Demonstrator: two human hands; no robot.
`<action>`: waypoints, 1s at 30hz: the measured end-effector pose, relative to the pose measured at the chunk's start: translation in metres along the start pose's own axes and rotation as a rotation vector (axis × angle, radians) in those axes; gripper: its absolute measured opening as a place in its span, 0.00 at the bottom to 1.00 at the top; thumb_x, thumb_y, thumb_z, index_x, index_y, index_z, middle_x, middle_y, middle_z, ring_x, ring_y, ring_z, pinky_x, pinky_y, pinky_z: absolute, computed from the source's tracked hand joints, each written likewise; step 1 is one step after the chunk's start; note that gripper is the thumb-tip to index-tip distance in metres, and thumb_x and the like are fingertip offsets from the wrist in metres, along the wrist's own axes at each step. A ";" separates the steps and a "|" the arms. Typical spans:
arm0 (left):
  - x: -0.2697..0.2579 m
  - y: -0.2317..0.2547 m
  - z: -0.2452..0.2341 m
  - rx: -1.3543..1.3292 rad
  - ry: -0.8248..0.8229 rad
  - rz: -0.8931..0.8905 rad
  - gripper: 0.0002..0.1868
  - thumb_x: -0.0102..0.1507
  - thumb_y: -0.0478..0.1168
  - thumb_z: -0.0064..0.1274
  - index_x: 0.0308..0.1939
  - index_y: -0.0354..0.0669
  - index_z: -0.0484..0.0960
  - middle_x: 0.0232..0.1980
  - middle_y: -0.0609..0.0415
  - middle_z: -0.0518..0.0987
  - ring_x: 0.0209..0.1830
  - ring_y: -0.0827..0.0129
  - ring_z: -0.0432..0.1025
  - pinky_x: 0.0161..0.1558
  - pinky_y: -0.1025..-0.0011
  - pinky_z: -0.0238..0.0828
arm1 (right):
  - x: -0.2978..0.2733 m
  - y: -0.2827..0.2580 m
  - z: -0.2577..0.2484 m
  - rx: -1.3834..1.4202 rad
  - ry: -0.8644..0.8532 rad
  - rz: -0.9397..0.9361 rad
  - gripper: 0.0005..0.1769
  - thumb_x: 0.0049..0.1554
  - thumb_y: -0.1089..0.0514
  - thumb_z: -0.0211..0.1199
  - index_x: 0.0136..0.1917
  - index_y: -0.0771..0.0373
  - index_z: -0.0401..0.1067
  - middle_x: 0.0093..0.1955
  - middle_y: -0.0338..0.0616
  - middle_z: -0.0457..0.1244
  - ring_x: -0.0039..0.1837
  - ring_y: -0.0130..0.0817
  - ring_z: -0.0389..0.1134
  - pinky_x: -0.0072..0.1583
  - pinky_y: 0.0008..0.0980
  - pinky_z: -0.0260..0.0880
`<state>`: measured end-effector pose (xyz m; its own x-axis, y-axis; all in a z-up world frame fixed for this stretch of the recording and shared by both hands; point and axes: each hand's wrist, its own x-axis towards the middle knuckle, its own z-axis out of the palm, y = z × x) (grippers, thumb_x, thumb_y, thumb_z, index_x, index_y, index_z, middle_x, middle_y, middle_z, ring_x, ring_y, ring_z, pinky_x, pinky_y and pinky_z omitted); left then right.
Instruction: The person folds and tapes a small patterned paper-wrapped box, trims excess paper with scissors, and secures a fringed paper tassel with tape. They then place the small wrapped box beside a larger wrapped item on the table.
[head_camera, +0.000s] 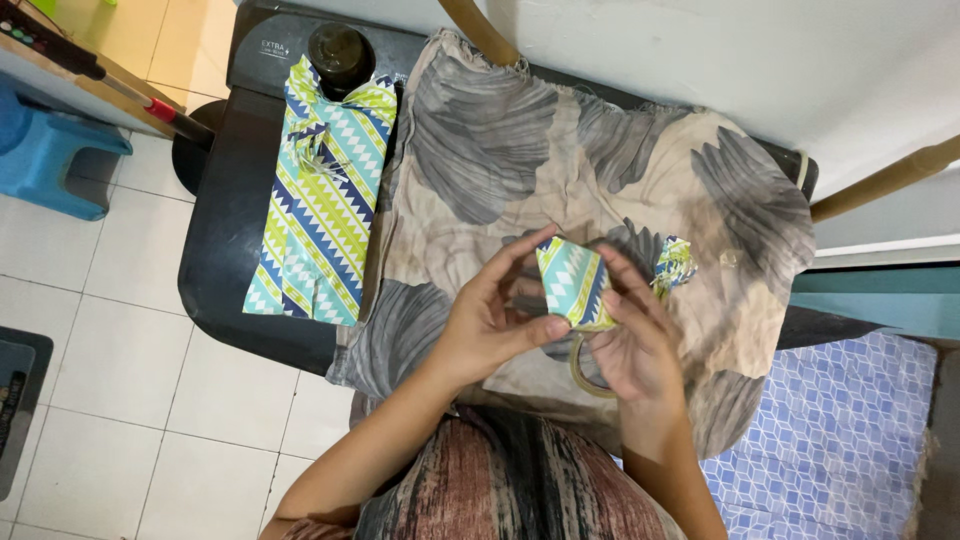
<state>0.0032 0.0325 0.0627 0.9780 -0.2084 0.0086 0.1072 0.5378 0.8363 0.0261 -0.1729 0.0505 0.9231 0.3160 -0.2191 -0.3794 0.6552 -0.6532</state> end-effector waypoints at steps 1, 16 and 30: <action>0.001 -0.001 0.001 0.012 0.010 0.017 0.45 0.59 0.33 0.67 0.77 0.42 0.61 0.65 0.59 0.70 0.55 0.75 0.70 0.57 0.73 0.73 | 0.001 0.004 -0.003 0.051 0.007 0.029 0.29 0.63 0.65 0.56 0.75 0.72 0.58 0.68 0.59 0.63 0.65 0.44 0.69 0.64 0.40 0.72; -0.004 0.020 0.003 0.429 0.085 0.145 0.45 0.53 0.37 0.74 0.73 0.42 0.70 0.55 0.56 0.80 0.52 0.73 0.76 0.51 0.72 0.78 | -0.003 0.019 0.006 0.135 0.003 0.069 0.27 0.64 0.63 0.54 0.75 0.69 0.56 0.68 0.58 0.62 0.65 0.44 0.70 0.61 0.37 0.75; -0.007 0.017 -0.008 0.549 -0.033 0.054 0.43 0.61 0.38 0.69 0.79 0.43 0.67 0.60 0.48 0.85 0.52 0.73 0.77 0.53 0.75 0.78 | -0.010 -0.004 0.021 -0.558 -0.015 -0.381 0.28 0.59 0.70 0.66 0.66 0.61 0.56 0.74 0.66 0.61 0.74 0.41 0.65 0.70 0.34 0.67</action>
<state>0.0001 0.0494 0.0727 0.9724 -0.2228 0.0698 -0.0613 0.0449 0.9971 0.0169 -0.1639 0.0704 0.9835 0.1447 0.1082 0.0657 0.2716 -0.9602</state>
